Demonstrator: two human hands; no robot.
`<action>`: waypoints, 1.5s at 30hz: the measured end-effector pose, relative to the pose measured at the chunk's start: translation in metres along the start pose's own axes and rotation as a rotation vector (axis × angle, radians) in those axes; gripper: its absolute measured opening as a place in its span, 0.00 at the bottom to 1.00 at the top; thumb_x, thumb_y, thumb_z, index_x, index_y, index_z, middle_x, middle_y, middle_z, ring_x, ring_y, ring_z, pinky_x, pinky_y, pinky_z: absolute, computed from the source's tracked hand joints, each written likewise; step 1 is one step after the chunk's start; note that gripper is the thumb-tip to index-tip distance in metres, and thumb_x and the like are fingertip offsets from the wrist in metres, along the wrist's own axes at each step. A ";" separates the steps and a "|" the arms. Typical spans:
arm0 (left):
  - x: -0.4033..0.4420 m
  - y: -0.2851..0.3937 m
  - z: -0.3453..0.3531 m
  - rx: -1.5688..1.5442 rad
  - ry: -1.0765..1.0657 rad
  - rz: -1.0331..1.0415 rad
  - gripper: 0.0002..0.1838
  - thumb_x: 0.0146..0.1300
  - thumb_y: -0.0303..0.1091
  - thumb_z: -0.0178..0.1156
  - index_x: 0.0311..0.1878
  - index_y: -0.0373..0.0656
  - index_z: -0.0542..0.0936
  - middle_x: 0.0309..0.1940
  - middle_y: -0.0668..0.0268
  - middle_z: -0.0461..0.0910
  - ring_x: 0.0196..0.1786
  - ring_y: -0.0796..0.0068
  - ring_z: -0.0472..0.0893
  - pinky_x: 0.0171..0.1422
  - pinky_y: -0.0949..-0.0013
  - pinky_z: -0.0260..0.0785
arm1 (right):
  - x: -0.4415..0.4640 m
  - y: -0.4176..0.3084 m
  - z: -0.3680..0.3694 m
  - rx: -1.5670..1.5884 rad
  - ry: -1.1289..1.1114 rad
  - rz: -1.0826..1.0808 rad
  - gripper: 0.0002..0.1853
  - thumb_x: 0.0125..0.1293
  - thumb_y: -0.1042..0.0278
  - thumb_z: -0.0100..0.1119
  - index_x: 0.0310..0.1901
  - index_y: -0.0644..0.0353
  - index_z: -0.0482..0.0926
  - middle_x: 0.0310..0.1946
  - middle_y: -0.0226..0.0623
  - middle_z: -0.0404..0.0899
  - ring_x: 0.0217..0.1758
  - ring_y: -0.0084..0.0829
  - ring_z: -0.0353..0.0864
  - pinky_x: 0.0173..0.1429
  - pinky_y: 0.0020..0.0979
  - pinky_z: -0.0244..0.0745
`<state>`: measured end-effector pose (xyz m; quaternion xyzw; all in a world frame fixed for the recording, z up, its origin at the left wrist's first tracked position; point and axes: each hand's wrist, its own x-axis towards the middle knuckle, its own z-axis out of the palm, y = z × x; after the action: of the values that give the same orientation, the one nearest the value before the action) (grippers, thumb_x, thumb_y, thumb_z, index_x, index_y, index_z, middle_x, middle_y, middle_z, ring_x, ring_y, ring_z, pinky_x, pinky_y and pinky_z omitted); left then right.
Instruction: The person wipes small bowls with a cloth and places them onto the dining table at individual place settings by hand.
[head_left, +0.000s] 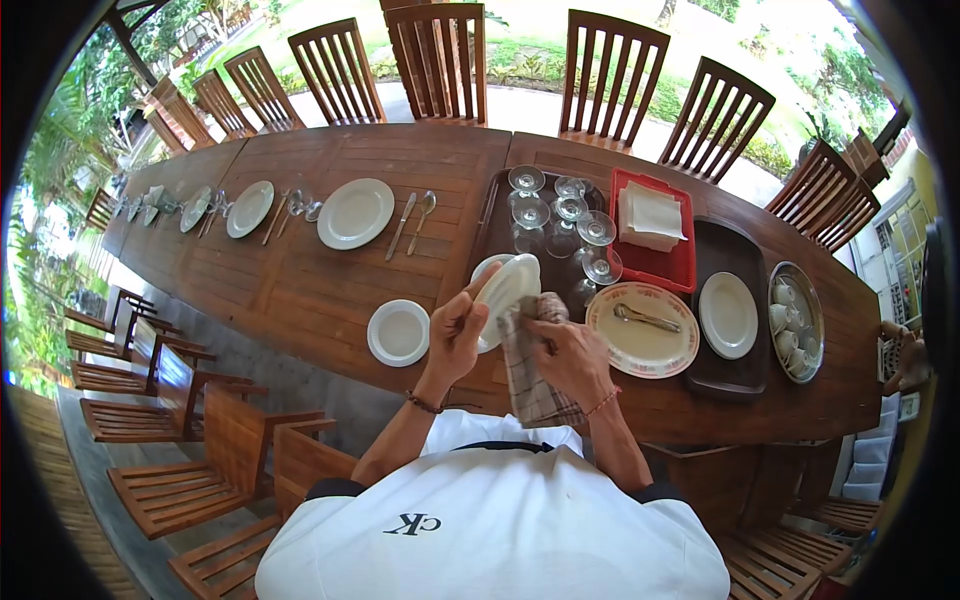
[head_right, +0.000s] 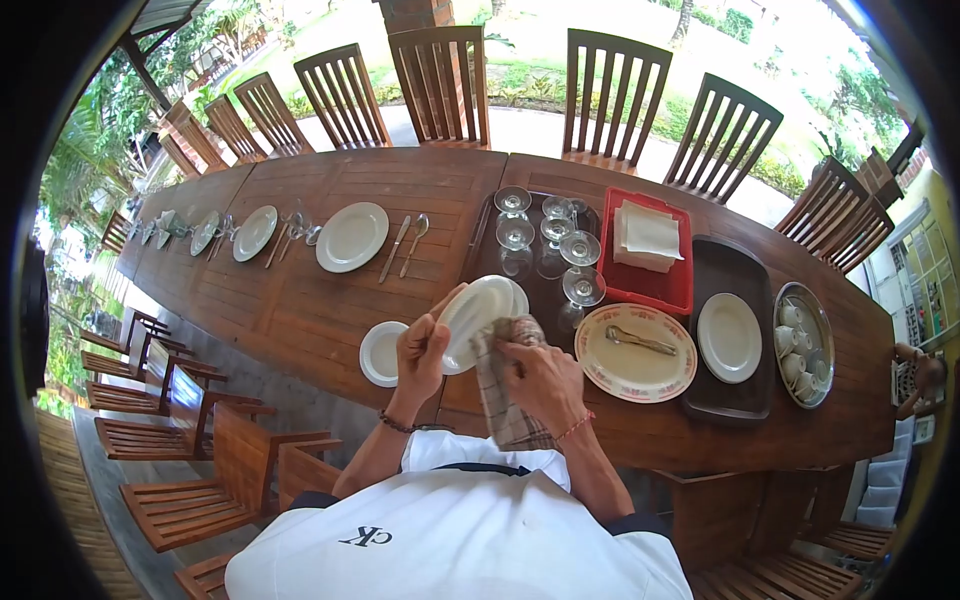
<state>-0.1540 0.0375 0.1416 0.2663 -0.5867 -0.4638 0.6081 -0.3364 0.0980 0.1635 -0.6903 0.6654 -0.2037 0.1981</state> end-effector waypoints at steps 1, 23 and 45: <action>-0.003 -0.003 -0.002 0.072 -0.003 -0.006 0.21 0.72 0.35 0.54 0.25 0.42 0.59 0.50 0.62 0.80 0.33 0.89 0.60 0.34 0.79 0.56 | 0.000 0.005 -0.001 0.001 -0.004 -0.004 0.23 0.55 0.67 0.54 0.53 0.45 0.83 0.28 0.48 0.81 0.29 0.42 0.81 0.40 0.42 0.76; -0.015 -0.022 -0.005 0.131 0.219 -0.149 0.23 0.71 0.31 0.57 0.21 0.42 0.59 0.47 0.64 0.83 0.27 0.91 0.55 0.27 0.80 0.51 | 0.001 0.006 0.001 -0.014 0.160 0.221 0.22 0.56 0.63 0.55 0.54 0.42 0.82 0.36 0.51 0.81 0.39 0.48 0.84 0.44 0.46 0.78; -0.081 -0.126 -0.031 0.661 0.135 -0.370 0.12 0.53 0.32 0.73 0.32 0.37 0.80 0.26 0.62 0.82 0.28 0.76 0.80 0.33 0.70 0.72 | -0.020 0.057 0.021 0.060 0.041 0.215 0.19 0.54 0.66 0.55 0.49 0.49 0.84 0.34 0.48 0.84 0.41 0.48 0.82 0.51 0.44 0.75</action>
<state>-0.1468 0.0479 -0.0108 0.5793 -0.6053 -0.3331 0.4325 -0.3736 0.1159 0.1143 -0.6045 0.7331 -0.2153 0.2254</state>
